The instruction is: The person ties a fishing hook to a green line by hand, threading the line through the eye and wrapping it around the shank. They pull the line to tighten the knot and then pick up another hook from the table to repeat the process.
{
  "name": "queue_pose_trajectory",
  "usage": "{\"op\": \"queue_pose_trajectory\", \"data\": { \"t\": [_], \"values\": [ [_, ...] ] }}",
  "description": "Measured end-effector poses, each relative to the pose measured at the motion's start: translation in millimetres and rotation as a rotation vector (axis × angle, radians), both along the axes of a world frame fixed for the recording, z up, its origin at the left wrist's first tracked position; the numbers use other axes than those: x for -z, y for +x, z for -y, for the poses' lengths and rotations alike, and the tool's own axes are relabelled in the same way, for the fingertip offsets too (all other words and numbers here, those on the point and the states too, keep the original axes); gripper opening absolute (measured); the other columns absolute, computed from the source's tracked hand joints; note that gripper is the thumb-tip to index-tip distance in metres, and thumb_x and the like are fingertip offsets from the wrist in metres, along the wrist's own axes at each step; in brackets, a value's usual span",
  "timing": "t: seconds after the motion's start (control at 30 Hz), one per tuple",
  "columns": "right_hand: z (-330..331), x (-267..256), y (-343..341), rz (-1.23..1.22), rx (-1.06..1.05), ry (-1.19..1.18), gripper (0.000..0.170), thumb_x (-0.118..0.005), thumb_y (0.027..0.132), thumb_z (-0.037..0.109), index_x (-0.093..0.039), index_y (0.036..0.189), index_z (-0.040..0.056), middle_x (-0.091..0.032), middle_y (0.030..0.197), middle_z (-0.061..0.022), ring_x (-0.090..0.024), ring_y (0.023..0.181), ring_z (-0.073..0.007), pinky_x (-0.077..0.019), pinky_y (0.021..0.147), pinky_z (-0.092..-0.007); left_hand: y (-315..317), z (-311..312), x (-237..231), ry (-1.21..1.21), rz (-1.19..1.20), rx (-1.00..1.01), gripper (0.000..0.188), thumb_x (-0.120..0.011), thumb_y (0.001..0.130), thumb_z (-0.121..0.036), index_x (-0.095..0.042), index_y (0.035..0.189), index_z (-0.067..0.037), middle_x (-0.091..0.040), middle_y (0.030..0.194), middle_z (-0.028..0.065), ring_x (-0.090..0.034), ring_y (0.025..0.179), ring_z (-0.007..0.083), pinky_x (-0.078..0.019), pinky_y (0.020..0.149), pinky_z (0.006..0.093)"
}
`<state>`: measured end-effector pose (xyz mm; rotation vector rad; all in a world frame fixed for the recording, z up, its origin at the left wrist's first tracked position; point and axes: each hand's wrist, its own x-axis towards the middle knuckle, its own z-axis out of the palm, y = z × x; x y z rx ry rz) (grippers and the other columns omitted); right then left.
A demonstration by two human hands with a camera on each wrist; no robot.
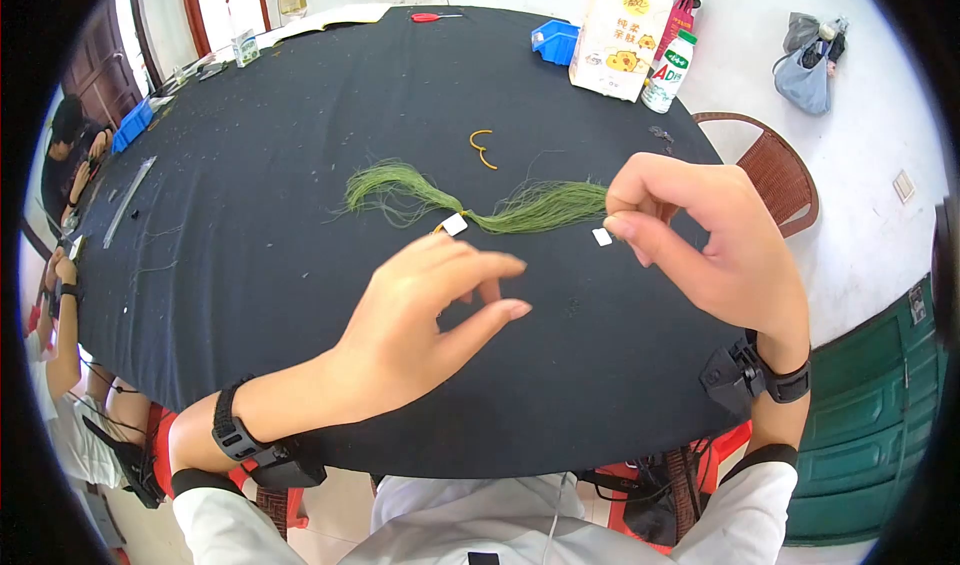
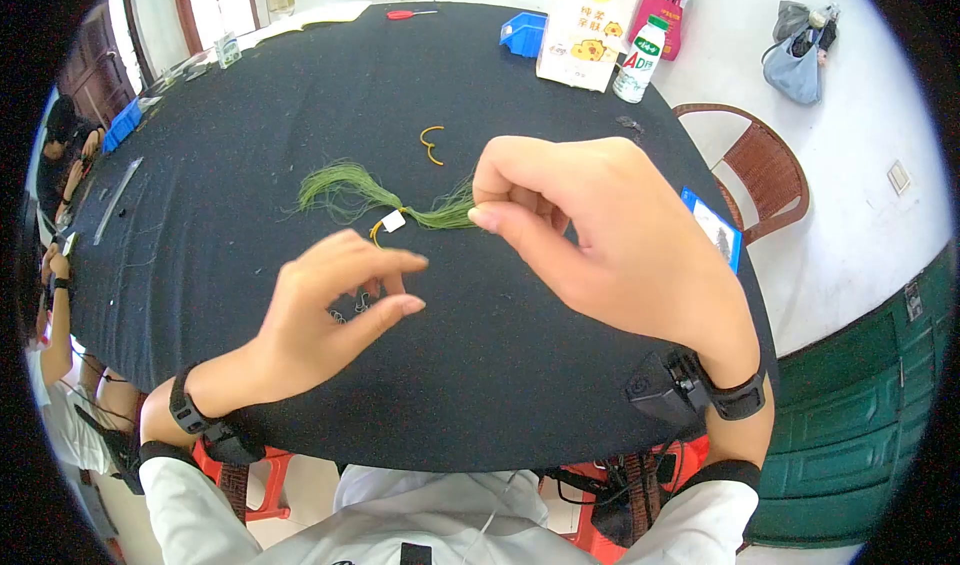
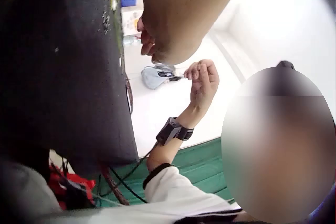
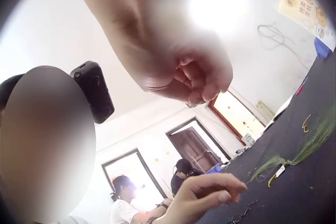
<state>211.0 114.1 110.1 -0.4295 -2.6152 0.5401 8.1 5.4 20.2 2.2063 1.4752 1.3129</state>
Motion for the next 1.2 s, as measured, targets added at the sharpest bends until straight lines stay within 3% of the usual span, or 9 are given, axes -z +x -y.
{"op": "queue_pose_trajectory", "data": {
  "t": [0.17, 0.53, 0.73, 0.93, 1.03, 1.2],
  "values": [
    [3, 5, -15, -0.003, -0.060, 0.120, 0.004, -0.059, 0.082, -0.001, -0.055, 0.080, 0.0003, -0.053, 0.061, -0.0042, -0.052, 0.051, -0.0113, -0.0404, 0.050, -0.0230, 5, -4, -28, 0.098, -0.022, -0.029, 0.032, -0.076, 0.071, -0.007, -0.066, 0.102, -0.004, -0.061, 0.076, 0.0035, -0.050, 0.067, 0.0140, -0.0411, 0.059, 0.0267],
    [8, 4, -29, -0.031, -0.123, 0.199, 0.005, -0.061, 0.080, 0.000, -0.056, 0.079, 0.0015, -0.056, 0.060, -0.0049, -0.053, 0.050, -0.0156, -0.0425, 0.051, -0.0251, 2, -8, -29, 0.082, 0.144, 0.035, 0.017, -0.072, 0.074, -0.001, -0.068, 0.090, -0.002, -0.060, 0.076, 0.0024, -0.048, 0.066, 0.0091, -0.0388, 0.059, 0.0232],
    [10, 5, -27, -0.022, -0.119, 0.157, 0.003, -0.060, 0.081, 0.000, -0.057, 0.082, 0.0008, -0.062, 0.066, -0.0048, -0.055, 0.054, -0.0139, -0.0444, 0.054, -0.0242, 1, -4, -31, 0.052, 0.180, 0.027, 0.011, -0.070, 0.077, 0.000, -0.068, 0.088, -0.001, -0.060, 0.076, 0.0023, -0.048, 0.065, 0.0075, -0.0384, 0.059, 0.0225],
    [12, 5, -20, -0.012, -0.045, -0.009, 0.005, -0.061, 0.082, 0.001, -0.058, 0.087, 0.0006, -0.060, 0.066, -0.0055, -0.056, 0.056, -0.0110, -0.0449, 0.055, -0.0234, -2, -1, -35, 0.033, 0.193, -0.012, 0.009, -0.070, 0.079, -0.002, -0.069, 0.088, -0.001, -0.061, 0.078, 0.0023, -0.048, 0.065, 0.0058, -0.0383, 0.058, 0.0213],
    [10, 17, -18, -0.049, -0.022, -0.024, 0.011, -0.063, 0.082, 0.009, -0.055, 0.083, 0.0016, -0.052, 0.057, -0.0102, -0.054, 0.049, -0.0202, -0.0398, 0.049, -0.0304, -5, 1, -36, 0.014, 0.240, -0.018, 0.009, -0.070, 0.080, -0.003, -0.069, 0.089, -0.001, -0.062, 0.078, 0.0023, -0.048, 0.063, 0.0049, -0.0383, 0.057, 0.0205],
    [7, 27, -9, 0.045, 0.044, -0.103, 0.009, -0.063, 0.082, 0.008, -0.058, 0.084, 0.0013, -0.055, 0.059, -0.0079, -0.055, 0.051, -0.0161, -0.0439, 0.052, -0.0268, -13, 3, -39, -0.011, 0.284, -0.073, 0.010, -0.069, 0.082, -0.008, -0.070, 0.089, -0.002, -0.064, 0.076, 0.0013, -0.049, 0.062, 0.0030, -0.0385, 0.056, 0.0189]
  ]
}}
